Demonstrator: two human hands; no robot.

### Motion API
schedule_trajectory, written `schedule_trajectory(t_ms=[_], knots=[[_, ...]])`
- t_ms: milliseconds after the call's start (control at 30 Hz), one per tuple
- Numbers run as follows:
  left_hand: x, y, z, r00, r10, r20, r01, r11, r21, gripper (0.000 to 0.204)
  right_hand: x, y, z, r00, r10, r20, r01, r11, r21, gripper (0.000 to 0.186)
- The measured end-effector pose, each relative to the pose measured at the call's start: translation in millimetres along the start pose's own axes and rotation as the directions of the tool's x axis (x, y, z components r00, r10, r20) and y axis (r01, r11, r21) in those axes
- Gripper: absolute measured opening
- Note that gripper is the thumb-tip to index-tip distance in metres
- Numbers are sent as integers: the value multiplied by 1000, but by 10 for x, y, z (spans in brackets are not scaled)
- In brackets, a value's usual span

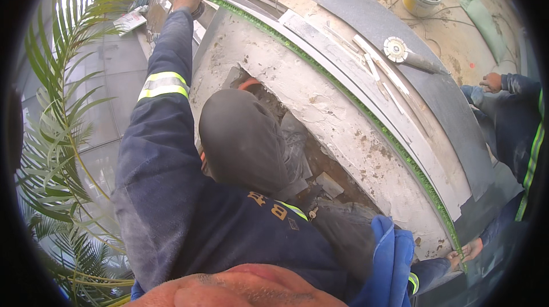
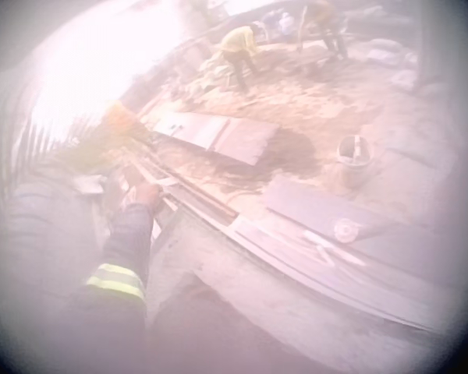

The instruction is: The person measures and marks a curved wall section using a tape measure and marker, then positions and adjusts large rectangular tiles along the curve. They use a trowel to apply adhesive and a level to check alignment while other workers are visible nearby.

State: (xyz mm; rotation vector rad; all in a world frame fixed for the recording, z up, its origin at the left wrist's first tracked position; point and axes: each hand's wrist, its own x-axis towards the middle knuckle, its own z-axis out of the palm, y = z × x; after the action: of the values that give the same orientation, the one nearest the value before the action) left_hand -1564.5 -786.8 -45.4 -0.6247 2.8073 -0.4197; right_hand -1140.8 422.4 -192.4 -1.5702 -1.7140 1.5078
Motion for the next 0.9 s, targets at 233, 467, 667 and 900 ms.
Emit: schedule_trajectory(t_ms=[233, 467, 667, 900], knots=[[178, 65, 307, 999, 34, -38, -30, 994, 110, 46, -66, -84, 280, 1000, 0, 25, 1, 999, -34, 26], [243, 194, 367, 998, 38, -52, -31, 992, 121, 45, -94, -141, 393, 999, -16, 29, 18, 999, -46, 26], [230, 169, 370, 999, 14, -44, -9, 995, 104, 43, -138, -235, 569, 998, -48, 43, 51, 996, -71, 27], [257, 141, 341, 1000, 16, -17, -16, 999, 36, 43, -466, -488, 711, 993, -114, 7, 114, 988, -104, 28]])
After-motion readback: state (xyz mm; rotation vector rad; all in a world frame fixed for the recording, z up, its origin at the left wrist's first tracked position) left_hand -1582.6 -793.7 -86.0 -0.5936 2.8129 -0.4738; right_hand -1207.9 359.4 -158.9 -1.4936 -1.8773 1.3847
